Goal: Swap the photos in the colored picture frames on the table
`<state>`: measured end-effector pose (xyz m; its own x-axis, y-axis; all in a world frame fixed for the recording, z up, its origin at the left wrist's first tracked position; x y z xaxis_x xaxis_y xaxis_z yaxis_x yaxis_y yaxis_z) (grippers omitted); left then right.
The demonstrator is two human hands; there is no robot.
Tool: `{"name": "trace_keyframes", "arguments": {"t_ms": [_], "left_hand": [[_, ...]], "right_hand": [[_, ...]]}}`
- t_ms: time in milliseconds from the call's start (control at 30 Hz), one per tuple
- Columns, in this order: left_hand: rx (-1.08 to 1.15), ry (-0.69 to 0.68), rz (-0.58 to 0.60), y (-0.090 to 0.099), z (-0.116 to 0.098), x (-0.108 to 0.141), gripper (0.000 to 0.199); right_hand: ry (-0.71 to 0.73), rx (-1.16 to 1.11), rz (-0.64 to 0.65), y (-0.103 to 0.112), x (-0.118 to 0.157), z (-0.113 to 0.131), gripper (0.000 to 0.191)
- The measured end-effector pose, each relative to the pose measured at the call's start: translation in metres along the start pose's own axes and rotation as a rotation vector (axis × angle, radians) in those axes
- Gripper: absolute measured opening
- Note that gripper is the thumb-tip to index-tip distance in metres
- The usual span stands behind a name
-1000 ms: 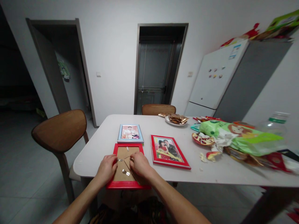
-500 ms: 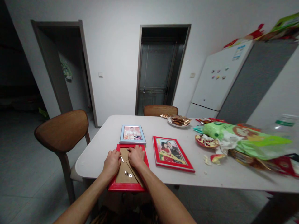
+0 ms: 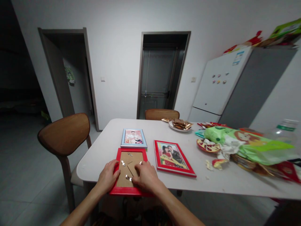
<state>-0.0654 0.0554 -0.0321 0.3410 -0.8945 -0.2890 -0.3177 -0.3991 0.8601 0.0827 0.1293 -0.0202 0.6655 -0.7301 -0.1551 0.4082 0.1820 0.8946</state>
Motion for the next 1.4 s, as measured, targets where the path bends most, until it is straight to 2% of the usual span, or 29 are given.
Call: {"name": "trace_keyframes", "arguments": {"t_ms": [67, 233, 367, 467, 533, 633, 667, 733, 833, 967, 1067, 1167, 1267, 1333, 1400], "left_hand": [[0.025, 0.006, -0.004, -0.002, 0.0, 0.001, 0.033], [0.095, 0.016, -0.021, 0.0, 0.001, -0.001, 0.034], [0.186, 0.04, -0.037, 0.005, 0.001, -0.005, 0.032], [0.283, 0.063, -0.064, 0.011, -0.001, -0.011, 0.031], [0.488, 0.116, -0.07, 0.015, 0.0, -0.015, 0.036], [0.933, 0.25, -0.084, 0.022, 0.013, -0.017, 0.042], [1.033, 0.295, -0.098, 0.025, 0.022, -0.016, 0.042], [1.091, 0.365, -0.127, 0.033, 0.043, -0.013, 0.041], [0.991, 0.433, -0.132, 0.042, 0.082, -0.008, 0.038], [0.745, 0.467, -0.084, 0.042, 0.123, -0.006, 0.035], [0.624, 0.482, -0.081, 0.043, 0.139, -0.007, 0.036], [0.448, 0.471, -0.107, 0.05, 0.147, -0.009, 0.039], [0.289, 0.431, -0.147, 0.061, 0.146, -0.011, 0.041], [0.219, 0.395, -0.186, 0.066, 0.136, -0.012, 0.042], [0.168, 0.33, -0.231, 0.068, 0.113, -0.011, 0.043]], "right_hand": [[0.028, -0.012, 0.014, -0.004, 0.003, 0.003, 0.032], [-0.019, -0.05, -0.011, 0.0, -0.004, 0.001, 0.032], [-0.017, -0.041, -0.019, 0.015, -0.008, 0.007, 0.028], [0.008, -0.068, -0.072, 0.029, -0.01, 0.022, 0.025], [0.038, -0.112, -0.111, 0.034, -0.009, 0.037, 0.027], [0.11, -0.225, -0.14, 0.036, -0.008, 0.054, 0.035], [0.126, -0.259, -0.142, 0.035, -0.007, 0.055, 0.036], [0.111, -0.277, -0.152, 0.033, -0.005, 0.046, 0.037], [-0.044, -0.155, -0.17, 0.028, -0.001, 0.009, 0.038], [-0.226, 0.016, -0.109, 0.015, 0.004, -0.035, 0.039], [-0.258, 0.023, -0.08, 0.005, 0.004, -0.046, 0.043], [-0.276, -0.024, -0.108, 0.003, 0.001, -0.052, 0.044], [-0.342, -0.24, -0.175, 0.009, 0.001, -0.059, 0.047], [-0.402, -0.548, -0.205, 0.01, 0.003, -0.062, 0.053], [-0.463, -0.936, -0.174, 0.005, 0.007, -0.059, 0.063]]}}
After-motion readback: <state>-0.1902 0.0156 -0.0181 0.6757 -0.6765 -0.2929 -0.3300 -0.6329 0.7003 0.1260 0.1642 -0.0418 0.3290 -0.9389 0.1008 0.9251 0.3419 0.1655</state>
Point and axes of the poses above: each hand's wrist, its own x-axis away from the middle knuckle, its own y-axis out of the back of the hand, z = x × y, the point moved 7 cm from there along -x, towards the middle knuckle, and after that the axes turned 6 degrees about -x, right-handed, at the moved point
